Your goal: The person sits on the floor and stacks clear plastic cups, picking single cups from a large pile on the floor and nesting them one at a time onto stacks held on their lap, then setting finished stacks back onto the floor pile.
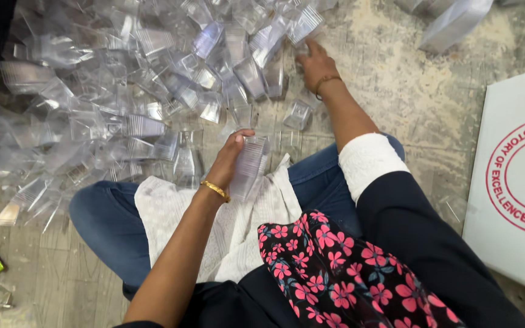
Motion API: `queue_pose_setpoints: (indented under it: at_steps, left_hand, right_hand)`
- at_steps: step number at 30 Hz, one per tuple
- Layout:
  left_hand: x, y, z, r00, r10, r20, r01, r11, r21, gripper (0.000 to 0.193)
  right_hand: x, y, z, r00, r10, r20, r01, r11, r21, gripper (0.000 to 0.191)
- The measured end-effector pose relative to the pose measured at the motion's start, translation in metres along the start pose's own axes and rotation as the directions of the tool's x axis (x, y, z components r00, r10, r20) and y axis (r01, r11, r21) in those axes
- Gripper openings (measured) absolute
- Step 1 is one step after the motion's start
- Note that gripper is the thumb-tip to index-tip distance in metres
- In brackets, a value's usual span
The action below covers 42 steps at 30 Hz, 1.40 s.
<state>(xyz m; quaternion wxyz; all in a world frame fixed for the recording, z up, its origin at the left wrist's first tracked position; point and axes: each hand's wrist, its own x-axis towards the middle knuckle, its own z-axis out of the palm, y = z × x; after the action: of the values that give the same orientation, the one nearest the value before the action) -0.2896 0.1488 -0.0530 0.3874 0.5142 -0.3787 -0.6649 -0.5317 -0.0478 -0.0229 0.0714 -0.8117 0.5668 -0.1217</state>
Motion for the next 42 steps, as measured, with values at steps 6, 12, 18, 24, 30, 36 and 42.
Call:
queue_pose_setpoints:
  at_steps: [6,12,18,24,30,36,42]
  left_hand:
    - [0.04,-0.008,-0.015,0.998,0.067,-0.009,-0.067,0.998,0.014,0.041]
    - [0.054,-0.011,-0.016,0.997,0.068,0.027,-0.071,0.993,0.092,0.051]
    - [0.046,0.001,-0.001,0.983,0.125,0.131,-0.136,0.988,0.079,0.065]
    - [0.026,-0.005,0.004,0.979,0.086,0.184,-0.098,0.994,0.057,0.071]
    - [0.026,-0.016,0.008,0.995,0.041,0.093,-0.034,0.997,-0.073,0.062]
    - [0.028,-0.026,0.009,0.995,-0.008,0.096,0.033,0.964,-0.262,0.048]
    - [0.023,-0.024,0.011,0.995,-0.048,0.092,0.074,0.947,-0.312,0.048]
  right_hand:
    - [0.009,0.015,-0.004,0.91,0.408,-0.072,-0.389,0.902,0.185,0.02]
    - [-0.02,-0.001,0.006,0.867,0.469,0.165,-0.381,0.412,0.828,0.035]
    - [-0.093,-0.034,0.033,0.979,0.05,0.2,-0.2,0.472,0.859,0.066]
    - [-0.118,-0.029,0.042,0.978,-0.042,0.204,-0.155,0.51,0.846,0.065]
    - [-0.132,-0.041,0.045,0.941,-0.045,0.336,-0.232,0.636,0.736,0.053]
    - [-0.101,0.026,0.024,0.893,0.45,-0.013,-0.323,0.661,0.678,0.023]
    - [-0.08,0.061,0.011,0.926,0.36,-0.117,-0.237,0.792,0.562,0.008]
